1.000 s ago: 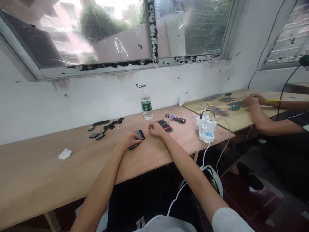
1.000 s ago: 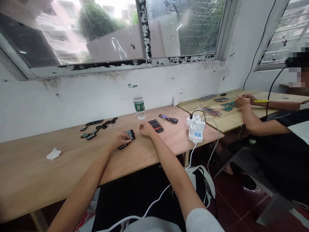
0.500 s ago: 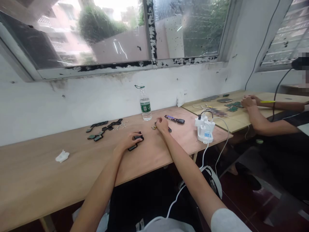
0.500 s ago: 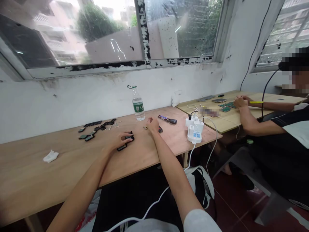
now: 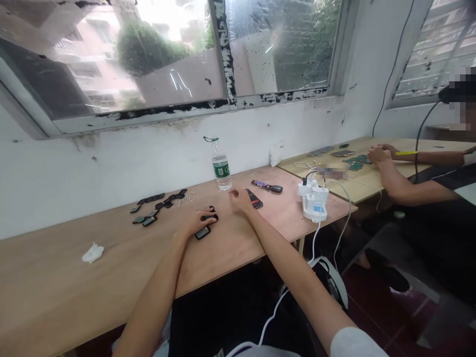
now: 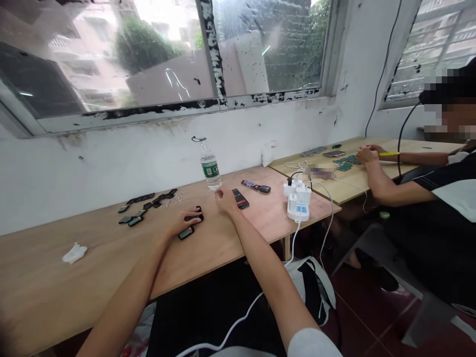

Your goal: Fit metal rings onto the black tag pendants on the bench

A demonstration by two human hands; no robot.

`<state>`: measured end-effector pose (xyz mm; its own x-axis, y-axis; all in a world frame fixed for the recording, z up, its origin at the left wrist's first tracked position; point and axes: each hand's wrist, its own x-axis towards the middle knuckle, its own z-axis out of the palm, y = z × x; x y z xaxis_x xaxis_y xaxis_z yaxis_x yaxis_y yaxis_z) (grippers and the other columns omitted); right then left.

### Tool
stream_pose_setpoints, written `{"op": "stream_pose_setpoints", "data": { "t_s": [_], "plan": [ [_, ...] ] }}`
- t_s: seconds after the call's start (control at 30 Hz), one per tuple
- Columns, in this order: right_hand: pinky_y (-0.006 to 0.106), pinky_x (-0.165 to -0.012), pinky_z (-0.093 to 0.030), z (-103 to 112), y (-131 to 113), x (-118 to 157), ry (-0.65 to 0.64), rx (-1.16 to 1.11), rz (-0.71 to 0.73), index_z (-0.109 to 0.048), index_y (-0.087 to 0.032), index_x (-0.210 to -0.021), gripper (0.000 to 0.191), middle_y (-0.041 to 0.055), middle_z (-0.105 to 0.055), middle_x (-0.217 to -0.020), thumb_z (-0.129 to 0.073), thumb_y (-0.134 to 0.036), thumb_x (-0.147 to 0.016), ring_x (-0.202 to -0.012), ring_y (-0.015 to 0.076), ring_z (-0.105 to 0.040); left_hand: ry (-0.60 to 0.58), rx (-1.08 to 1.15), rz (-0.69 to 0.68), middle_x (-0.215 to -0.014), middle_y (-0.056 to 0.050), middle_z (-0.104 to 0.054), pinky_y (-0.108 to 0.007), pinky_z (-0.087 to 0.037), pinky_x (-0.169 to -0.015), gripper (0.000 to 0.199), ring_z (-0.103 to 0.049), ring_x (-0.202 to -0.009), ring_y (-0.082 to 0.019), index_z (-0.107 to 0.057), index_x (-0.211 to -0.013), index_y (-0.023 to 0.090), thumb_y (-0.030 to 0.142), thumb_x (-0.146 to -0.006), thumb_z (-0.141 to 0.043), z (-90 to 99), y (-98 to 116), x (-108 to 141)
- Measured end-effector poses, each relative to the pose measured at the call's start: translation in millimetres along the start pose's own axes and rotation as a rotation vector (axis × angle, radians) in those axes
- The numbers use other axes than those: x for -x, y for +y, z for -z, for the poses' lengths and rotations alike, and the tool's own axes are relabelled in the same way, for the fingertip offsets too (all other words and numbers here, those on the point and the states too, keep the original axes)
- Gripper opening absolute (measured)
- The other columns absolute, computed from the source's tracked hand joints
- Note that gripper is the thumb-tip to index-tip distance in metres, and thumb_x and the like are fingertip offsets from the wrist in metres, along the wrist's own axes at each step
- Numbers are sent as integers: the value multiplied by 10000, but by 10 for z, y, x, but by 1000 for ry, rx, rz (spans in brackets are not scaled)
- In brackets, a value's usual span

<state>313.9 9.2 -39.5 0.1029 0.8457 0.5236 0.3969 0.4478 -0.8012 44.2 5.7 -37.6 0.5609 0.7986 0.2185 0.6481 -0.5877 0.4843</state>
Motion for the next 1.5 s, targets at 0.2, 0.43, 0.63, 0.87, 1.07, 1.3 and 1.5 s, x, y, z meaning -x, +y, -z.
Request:
{"op": "stream_pose_setpoints", "data": {
  "t_s": [0.2, 0.43, 0.63, 0.87, 1.07, 1.3, 1.5],
  "plan": [
    [330, -891, -531, -131, -90, 103, -196, -71, 153, -727, -192, -920, 114, 50, -751, -925, -627, -138, -903, -871, 203, -651, 38, 9, -13, -1483, -100, -740, -502, -480, -1261, 511, -644, -1450, -365, -870, -1222, 274, 646, -888, -763, 31, 45, 22],
    [321, -878, -517, -144, -98, 126, -198, -93, 149, -732, -188, -913, 131, 43, -752, -929, -613, -136, -901, -864, 195, -646, 409, -28, 120, -1292, -136, -822, -474, -580, -1094, 440, -739, -1236, -348, -862, -1133, 227, 563, -982, -622, 240, -90, 136],
    [315, -865, -512, -133, -99, 141, -209, -82, 162, -734, -187, -906, 113, 50, -760, -937, -625, -160, -916, -872, 199, -650, 350, -102, 312, -869, -125, -828, -382, -588, -758, 395, -767, -861, -318, -865, -912, 211, 595, -853, -795, 200, -191, 191],
    [319, -861, -517, -121, -115, 170, -207, -57, 173, -749, -191, -926, 113, 48, -765, -931, -637, -175, -929, -877, 201, -656, 337, -184, 442, -818, -104, -821, -359, -567, -717, 189, -760, -796, -295, -829, -809, 215, 402, -824, -800, 145, -207, 97],
    [309, -848, -523, -163, -90, 128, -245, -42, 151, -756, -189, -928, 125, 47, -767, -937, -639, -147, -920, -853, 190, -652, 392, -220, 432, -840, -133, -834, -380, -577, -703, 231, -776, -810, -338, -843, -813, 215, 445, -800, -839, 233, -363, 161],
    [308, -873, -518, -156, -118, 124, -275, -25, 147, -765, -178, -931, 150, 43, -768, -936, -635, -103, -922, -842, 179, -640, 454, -150, 480, -804, -127, -826, -389, -579, -691, 245, -779, -795, -345, -835, -820, 203, 445, -787, -820, 229, -296, 165],
    [312, -891, -542, -193, -119, 145, -311, -65, 108, -763, -181, -992, 145, 53, -786, -1017, -661, -109, -919, -893, 179, -680, 540, -5, 269, -957, -108, -859, -348, -607, -722, 367, -767, -786, -267, -855, -936, 203, 541, -807, -801, 224, -62, 214]
  ]
}}
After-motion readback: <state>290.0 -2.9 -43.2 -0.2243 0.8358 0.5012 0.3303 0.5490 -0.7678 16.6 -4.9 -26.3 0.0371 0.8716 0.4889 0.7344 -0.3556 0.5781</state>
